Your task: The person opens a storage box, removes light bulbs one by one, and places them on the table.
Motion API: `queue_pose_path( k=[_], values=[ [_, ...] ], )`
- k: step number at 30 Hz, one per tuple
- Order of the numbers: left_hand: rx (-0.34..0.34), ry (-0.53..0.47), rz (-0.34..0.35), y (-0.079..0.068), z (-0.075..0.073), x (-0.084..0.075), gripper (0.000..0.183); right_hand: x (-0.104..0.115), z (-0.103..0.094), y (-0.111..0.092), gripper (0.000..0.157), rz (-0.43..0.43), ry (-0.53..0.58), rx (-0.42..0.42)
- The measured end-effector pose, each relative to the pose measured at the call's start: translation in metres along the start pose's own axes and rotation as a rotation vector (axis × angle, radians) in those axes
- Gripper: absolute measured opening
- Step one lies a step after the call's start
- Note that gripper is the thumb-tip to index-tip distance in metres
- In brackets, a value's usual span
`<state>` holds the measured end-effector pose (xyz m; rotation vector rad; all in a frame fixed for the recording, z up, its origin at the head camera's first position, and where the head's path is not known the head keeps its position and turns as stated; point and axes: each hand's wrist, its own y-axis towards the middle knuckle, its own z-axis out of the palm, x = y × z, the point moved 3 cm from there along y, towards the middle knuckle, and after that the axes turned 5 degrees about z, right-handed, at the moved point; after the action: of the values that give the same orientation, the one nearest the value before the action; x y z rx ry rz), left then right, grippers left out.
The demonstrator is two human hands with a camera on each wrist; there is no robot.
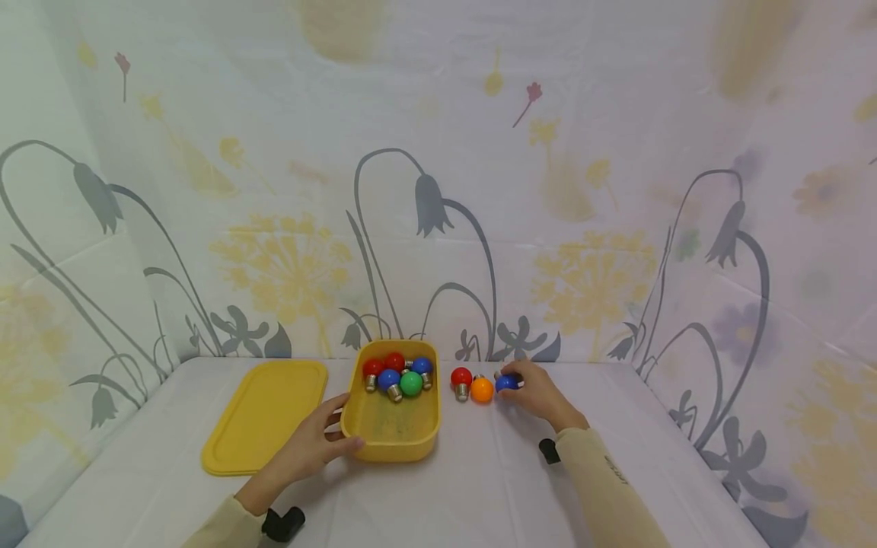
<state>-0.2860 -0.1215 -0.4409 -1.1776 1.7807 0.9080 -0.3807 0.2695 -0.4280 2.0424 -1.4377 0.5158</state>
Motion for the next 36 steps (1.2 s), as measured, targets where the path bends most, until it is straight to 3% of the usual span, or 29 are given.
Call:
queue_pose_path(
  k=[5,12,21,36],
  values=[
    [0.001,0.006,0.004,0.001,0.000,0.001,0.096,-0.002,0.004,0.000,0.031,0.000,-0.001,0.013],
    [-0.001,0.006,0.009,0.002,0.000,0.000,0.094,-0.009,0.007,0.003,0.033,0.063,-0.014,0.030],
    [0.000,0.010,0.002,0.001,0.001,0.001,0.093,-0.012,0.010,0.003,0.035,0.039,-0.027,0.044],
    [-0.003,0.013,-0.002,-0.001,0.001,-0.002,0.092,-0.014,0.010,0.003,0.042,0.080,-0.064,0.040]
  ],
)
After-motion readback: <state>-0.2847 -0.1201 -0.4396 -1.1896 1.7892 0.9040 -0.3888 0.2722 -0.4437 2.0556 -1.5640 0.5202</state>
